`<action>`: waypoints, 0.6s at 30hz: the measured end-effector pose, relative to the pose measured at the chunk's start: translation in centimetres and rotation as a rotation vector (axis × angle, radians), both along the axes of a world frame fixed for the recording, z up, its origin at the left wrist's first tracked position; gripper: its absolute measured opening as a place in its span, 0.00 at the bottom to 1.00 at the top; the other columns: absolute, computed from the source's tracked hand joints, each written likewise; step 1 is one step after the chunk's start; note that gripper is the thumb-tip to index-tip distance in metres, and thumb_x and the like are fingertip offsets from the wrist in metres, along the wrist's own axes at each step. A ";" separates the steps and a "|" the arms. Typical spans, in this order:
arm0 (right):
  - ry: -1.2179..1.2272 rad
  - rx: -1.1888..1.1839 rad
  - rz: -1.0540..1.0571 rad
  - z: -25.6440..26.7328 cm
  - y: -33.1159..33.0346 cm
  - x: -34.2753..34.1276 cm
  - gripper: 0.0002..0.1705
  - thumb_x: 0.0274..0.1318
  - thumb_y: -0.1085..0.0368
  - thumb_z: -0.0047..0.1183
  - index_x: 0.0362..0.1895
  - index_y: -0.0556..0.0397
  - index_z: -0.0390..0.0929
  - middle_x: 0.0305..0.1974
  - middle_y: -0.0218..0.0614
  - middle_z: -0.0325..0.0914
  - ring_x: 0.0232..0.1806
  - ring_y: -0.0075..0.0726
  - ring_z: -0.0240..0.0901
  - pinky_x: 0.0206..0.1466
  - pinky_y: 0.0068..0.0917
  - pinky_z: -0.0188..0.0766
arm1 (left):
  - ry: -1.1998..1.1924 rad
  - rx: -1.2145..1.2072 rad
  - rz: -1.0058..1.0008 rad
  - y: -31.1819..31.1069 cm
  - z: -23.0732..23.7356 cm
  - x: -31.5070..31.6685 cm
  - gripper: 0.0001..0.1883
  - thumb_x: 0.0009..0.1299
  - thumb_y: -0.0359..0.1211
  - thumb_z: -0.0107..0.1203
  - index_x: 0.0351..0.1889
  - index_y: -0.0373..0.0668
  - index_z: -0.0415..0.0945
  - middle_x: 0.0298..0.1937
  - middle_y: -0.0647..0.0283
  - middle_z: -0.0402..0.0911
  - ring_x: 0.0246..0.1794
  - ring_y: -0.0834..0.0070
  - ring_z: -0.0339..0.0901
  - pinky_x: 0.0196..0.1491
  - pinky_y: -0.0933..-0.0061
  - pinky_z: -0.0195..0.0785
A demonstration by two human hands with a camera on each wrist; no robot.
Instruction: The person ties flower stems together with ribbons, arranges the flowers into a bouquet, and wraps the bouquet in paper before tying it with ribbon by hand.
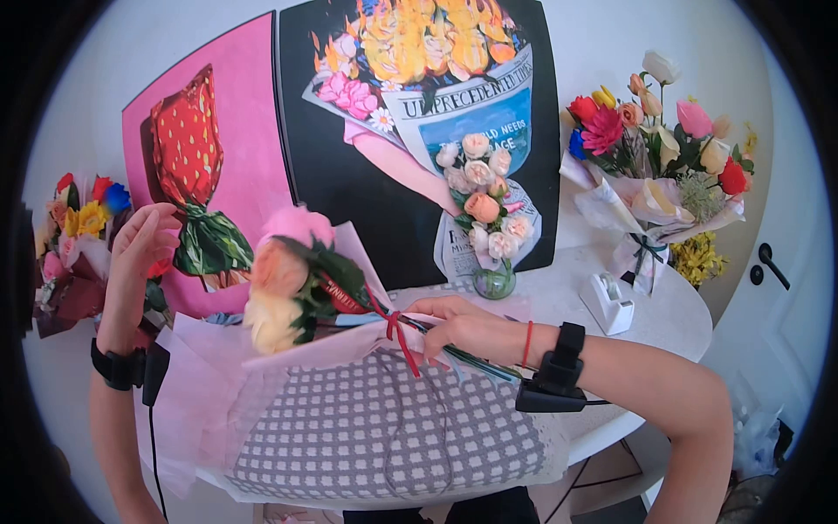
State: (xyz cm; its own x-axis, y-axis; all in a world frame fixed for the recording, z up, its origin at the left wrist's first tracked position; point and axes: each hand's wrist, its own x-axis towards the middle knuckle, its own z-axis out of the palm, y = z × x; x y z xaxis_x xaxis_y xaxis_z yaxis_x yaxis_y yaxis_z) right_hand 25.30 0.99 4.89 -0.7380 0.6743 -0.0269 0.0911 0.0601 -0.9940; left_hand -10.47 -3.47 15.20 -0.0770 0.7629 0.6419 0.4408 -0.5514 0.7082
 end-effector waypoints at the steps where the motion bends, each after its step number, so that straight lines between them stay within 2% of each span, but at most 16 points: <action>1: -0.065 -0.006 0.025 -1.2 1.0 0.4 0.23 0.40 0.73 0.45 0.47 0.57 0.68 0.37 0.33 0.71 0.35 0.20 0.66 0.36 0.17 0.62 | -0.058 -0.006 -0.005 0.0 -0.7 0.3 0.15 0.67 0.42 0.46 0.44 0.42 0.72 0.36 0.71 0.75 0.32 0.89 0.70 0.36 0.87 0.59; 2: -0.074 -0.015 0.027 -2.4 1.7 0.3 0.23 0.40 0.73 0.45 0.47 0.57 0.68 0.37 0.33 0.71 0.35 0.20 0.66 0.36 0.17 0.62 | -0.116 -0.011 -0.005 -0.1 -1.4 0.7 0.15 0.67 0.41 0.46 0.45 0.42 0.71 0.37 0.70 0.74 0.33 0.90 0.70 0.37 0.88 0.59; 4: -0.271 0.358 -0.175 -4.7 2.9 -0.2 0.21 0.44 0.70 0.44 0.48 0.58 0.67 0.35 0.36 0.72 0.37 0.29 0.68 0.41 0.23 0.65 | -0.109 0.006 -0.059 0.2 -2.8 1.3 0.14 0.67 0.40 0.46 0.44 0.41 0.71 0.37 0.69 0.74 0.32 0.88 0.70 0.37 0.86 0.60; 5: -0.400 0.701 -0.222 -5.8 3.2 -0.1 0.20 0.49 0.63 0.43 0.46 0.58 0.67 0.33 0.45 0.74 0.34 0.46 0.72 0.40 0.34 0.66 | -0.050 -0.025 -0.103 0.0 -3.4 1.8 0.13 0.67 0.39 0.46 0.43 0.40 0.71 0.36 0.69 0.74 0.32 0.87 0.70 0.37 0.85 0.60; 6: -0.401 0.710 -0.213 -6.2 3.7 0.5 0.20 0.49 0.63 0.43 0.46 0.58 0.67 0.33 0.45 0.74 0.34 0.46 0.72 0.40 0.34 0.66 | 0.009 -0.053 -0.145 -0.3 -3.9 2.4 0.13 0.67 0.38 0.46 0.41 0.39 0.72 0.35 0.68 0.75 0.32 0.86 0.70 0.37 0.84 0.61; 7: -0.509 0.680 -0.245 -5.7 3.4 0.5 0.20 0.50 0.61 0.44 0.47 0.58 0.67 0.35 0.49 0.74 0.38 0.48 0.71 0.43 0.36 0.65 | 0.005 -0.048 -0.135 -0.6 -4.5 3.1 0.13 0.67 0.38 0.46 0.41 0.39 0.72 0.35 0.68 0.75 0.32 0.86 0.70 0.37 0.84 0.61; 8: -0.616 0.645 -0.275 -5.3 3.1 0.5 0.21 0.51 0.59 0.44 0.47 0.57 0.67 0.37 0.53 0.73 0.42 0.51 0.70 0.45 0.38 0.64 | 0.033 -0.073 -0.210 -0.9 -5.1 3.7 0.11 0.67 0.37 0.47 0.38 0.39 0.72 0.33 0.68 0.75 0.32 0.86 0.70 0.37 0.83 0.61; 9: -0.680 0.673 -0.264 -4.8 2.9 0.7 0.22 0.51 0.58 0.45 0.49 0.57 0.66 0.36 0.53 0.73 0.43 0.52 0.69 0.45 0.39 0.64 | 0.063 -0.103 -0.288 -1.2 -5.5 4.1 0.10 0.66 0.36 0.47 0.36 0.38 0.73 0.31 0.68 0.75 0.31 0.85 0.70 0.37 0.82 0.61; 10: -0.675 0.666 -0.257 -4.3 2.6 0.8 0.22 0.51 0.58 0.45 0.49 0.57 0.66 0.36 0.53 0.73 0.43 0.52 0.69 0.45 0.39 0.64 | 0.065 -0.113 -0.283 -1.4 -5.6 4.3 0.10 0.66 0.36 0.47 0.36 0.38 0.73 0.31 0.68 0.75 0.31 0.85 0.70 0.37 0.82 0.61; 12: -0.746 0.930 -0.254 -3.5 1.8 1.1 0.23 0.50 0.58 0.47 0.49 0.55 0.66 0.32 0.51 0.74 0.41 0.52 0.69 0.45 0.40 0.63 | 0.095 -0.132 -0.374 -1.9 -5.6 4.8 0.07 0.66 0.30 0.48 0.31 0.36 0.73 0.26 0.70 0.74 0.28 0.87 0.68 0.34 0.83 0.61; 13: -0.619 1.107 -0.333 -3.8 1.3 1.4 0.17 0.48 0.60 0.50 0.43 0.53 0.72 0.26 0.44 0.75 0.37 0.47 0.70 0.45 0.37 0.63 | 0.119 -0.107 -0.374 -2.0 -5.6 4.9 0.09 0.66 0.31 0.48 0.26 0.37 0.72 0.24 0.70 0.73 0.25 0.87 0.67 0.31 0.84 0.61; 14: -0.622 1.103 -0.331 -3.0 0.7 1.7 0.17 0.48 0.60 0.50 0.43 0.53 0.72 0.26 0.44 0.75 0.37 0.47 0.70 0.45 0.37 0.63 | 0.116 -0.110 -0.375 -2.2 -5.7 4.9 0.09 0.66 0.31 0.48 0.26 0.37 0.72 0.24 0.70 0.73 0.25 0.87 0.67 0.31 0.84 0.61; 16: -0.670 1.159 -0.377 -0.6 -0.8 2.4 0.08 0.46 0.64 0.52 0.31 0.52 0.76 0.22 0.36 0.75 0.34 0.41 0.70 0.44 0.33 0.62 | 0.154 -0.187 -0.301 -2.6 -6.1 4.4 0.10 0.66 0.32 0.48 0.24 0.38 0.70 0.23 0.68 0.73 0.23 0.86 0.67 0.28 0.85 0.58; 18: -0.613 1.182 -0.420 0.2 -2.2 4.2 0.05 0.46 0.65 0.53 0.28 0.51 0.75 0.21 0.33 0.74 0.32 0.38 0.70 0.44 0.32 0.61 | 0.176 -0.205 -0.249 -2.8 -6.8 3.1 0.09 0.66 0.32 0.48 0.24 0.38 0.69 0.22 0.68 0.73 0.21 0.87 0.67 0.27 0.86 0.58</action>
